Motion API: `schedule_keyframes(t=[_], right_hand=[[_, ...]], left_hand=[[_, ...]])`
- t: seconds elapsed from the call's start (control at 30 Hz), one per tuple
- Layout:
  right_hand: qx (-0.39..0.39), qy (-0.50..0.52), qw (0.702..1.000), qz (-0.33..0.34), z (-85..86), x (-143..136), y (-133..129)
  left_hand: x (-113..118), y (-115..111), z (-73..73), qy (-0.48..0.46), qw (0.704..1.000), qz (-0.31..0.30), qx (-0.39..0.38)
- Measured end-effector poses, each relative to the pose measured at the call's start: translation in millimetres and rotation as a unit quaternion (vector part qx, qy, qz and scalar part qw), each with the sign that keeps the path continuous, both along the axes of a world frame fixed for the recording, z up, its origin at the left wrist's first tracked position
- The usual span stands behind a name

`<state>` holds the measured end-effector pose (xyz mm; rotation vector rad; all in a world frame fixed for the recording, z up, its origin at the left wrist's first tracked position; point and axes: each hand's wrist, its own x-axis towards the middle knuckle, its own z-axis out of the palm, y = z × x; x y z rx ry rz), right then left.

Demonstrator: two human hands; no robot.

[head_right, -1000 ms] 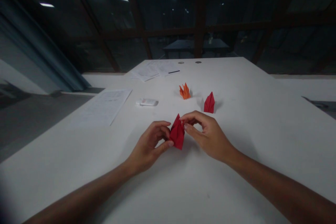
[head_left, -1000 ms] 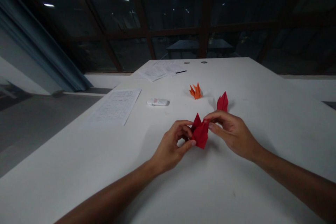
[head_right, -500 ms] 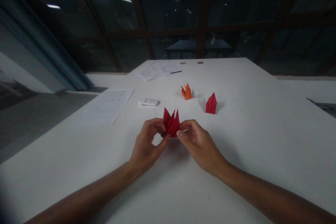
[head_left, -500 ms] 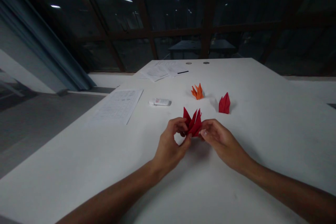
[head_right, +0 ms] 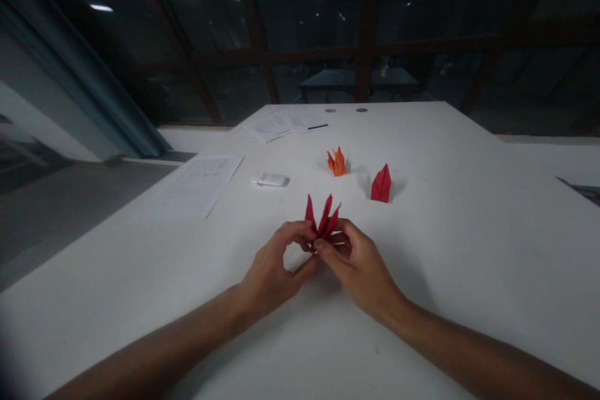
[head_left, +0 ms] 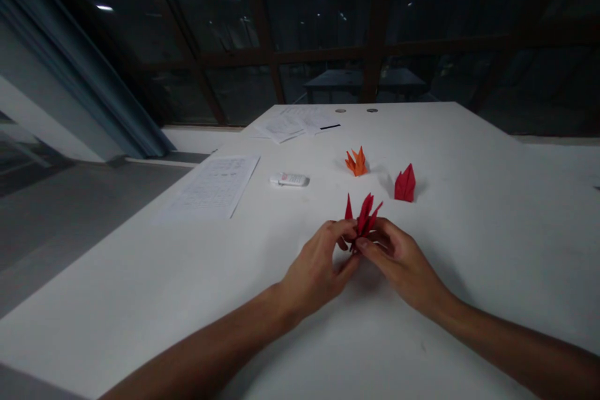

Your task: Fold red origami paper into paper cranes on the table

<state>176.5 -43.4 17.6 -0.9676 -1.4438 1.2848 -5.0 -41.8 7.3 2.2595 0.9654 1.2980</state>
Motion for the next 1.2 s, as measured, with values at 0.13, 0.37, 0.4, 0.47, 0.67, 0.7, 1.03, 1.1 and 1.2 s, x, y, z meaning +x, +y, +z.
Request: schedule_keyframes(t=[0.13,0.37,0.4,0.47,0.67,0.7,1.03,1.1,1.2], right_hand=[[0.008,0.017,1.0,0.003,2.7,3,1],[0.033,-0.009,0.999,-0.011,3.0,5,3],[0.038,-0.015,0.999,-0.011,3.4,5,3],[0.045,-0.031,0.998,-0.008,4.3,4,3],[0.083,-0.064,0.994,0.001,0.2,2,0],[0.09,-0.064,0.994,0.001,-1.4,2,0],[0.139,-0.11,0.984,-0.032,-3.7,4,0],[0.142,-0.115,0.983,-0.029,-3.1,5,0],[0.142,-0.117,0.983,-0.024,-3.6,5,-1]], left_hand=[[-1,-1,2.7,-0.02,0.998,-0.044,-0.027],[6,0,7.0,-0.196,0.97,-0.069,-0.128],[6,0,7.9,-0.209,0.964,-0.074,-0.144],[7,1,9.3,-0.229,0.955,-0.084,-0.17],[6,5,9.1,-0.254,0.935,-0.075,-0.238],[5,5,8.5,-0.251,0.935,-0.071,-0.242],[-3,12,6.0,-0.15,0.973,-0.052,-0.167],[-3,12,6.7,-0.168,0.971,-0.066,-0.155],[-2,12,7.7,-0.193,0.962,-0.088,-0.172]])
